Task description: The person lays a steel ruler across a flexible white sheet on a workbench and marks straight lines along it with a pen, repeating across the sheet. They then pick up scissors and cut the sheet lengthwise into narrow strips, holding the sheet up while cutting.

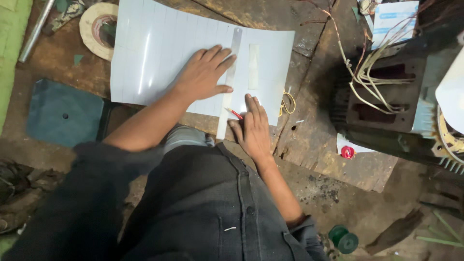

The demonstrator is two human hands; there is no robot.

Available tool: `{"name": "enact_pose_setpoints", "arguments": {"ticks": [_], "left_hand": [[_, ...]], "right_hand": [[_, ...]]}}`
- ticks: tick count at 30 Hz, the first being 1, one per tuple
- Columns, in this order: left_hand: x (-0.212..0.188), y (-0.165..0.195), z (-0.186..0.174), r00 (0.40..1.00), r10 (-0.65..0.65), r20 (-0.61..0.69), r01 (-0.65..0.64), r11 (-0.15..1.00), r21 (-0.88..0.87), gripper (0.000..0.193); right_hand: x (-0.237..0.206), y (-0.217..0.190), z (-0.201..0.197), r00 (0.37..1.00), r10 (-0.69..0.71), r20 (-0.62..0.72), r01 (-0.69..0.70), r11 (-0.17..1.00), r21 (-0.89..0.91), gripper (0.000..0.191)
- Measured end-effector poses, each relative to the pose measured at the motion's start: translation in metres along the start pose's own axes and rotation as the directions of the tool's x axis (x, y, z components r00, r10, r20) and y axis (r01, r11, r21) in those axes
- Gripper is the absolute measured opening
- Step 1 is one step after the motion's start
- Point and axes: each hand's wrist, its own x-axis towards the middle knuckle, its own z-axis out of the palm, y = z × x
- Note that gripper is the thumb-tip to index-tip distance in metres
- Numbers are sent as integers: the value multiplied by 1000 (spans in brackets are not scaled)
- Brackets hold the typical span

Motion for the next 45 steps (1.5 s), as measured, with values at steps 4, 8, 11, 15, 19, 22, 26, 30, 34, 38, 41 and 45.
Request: {"name": "enact_pose_setpoints", "arguments": {"ticks": [4,8,11,15,19,22,26,30,34,38,41,45], "left_hand": [[25,-7,9,1000,-18,-9,18,999,28,100],[32,-8,5,994,-33,107,31,999,18,116],[34,-7,0,980,-43,196,37,999,34,126],[35,-3,-6,968,-67,240,59,997,42,128],[36,-1,-9,964,-65,257,50,997,66,129],[36,-1,-8,957,-79,278,57,995,84,129],[38,0,-6,954,-87,287,60,993,102,130],[39,1,-5,954,-84,289,51,991,122,133],[38,1,-5,946,-70,315,22,988,154,147],[37,0,-6,948,-56,313,8,988,151,152],[36,0,-5,951,-50,306,6,990,144,152],[36,0,-5,950,-51,309,11,991,131,152]], "right_hand": [[-1,0,-2,1000,-19,-13,19,1000,18,52],[-1,0,-1,1000,-15,-14,15,1000,7,53],[-3,1,-1,1000,-18,-21,18,1000,14,53],[-5,3,0,1000,-19,-20,19,1000,15,53],[-4,4,1,999,-31,-27,31,999,18,54],[-5,3,1,999,-33,-22,34,999,19,54],[-12,0,0,1000,-8,-7,8,1000,-14,54],[-18,-2,0,1000,-2,-9,2,999,-36,55],[-17,-2,2,1000,14,-5,-14,999,-40,56],[-17,-2,3,1000,22,-18,-22,999,-35,58],[-18,-2,3,1000,22,-19,-23,999,-41,58],[-17,-3,4,999,26,-19,-27,998,-56,60]]}}
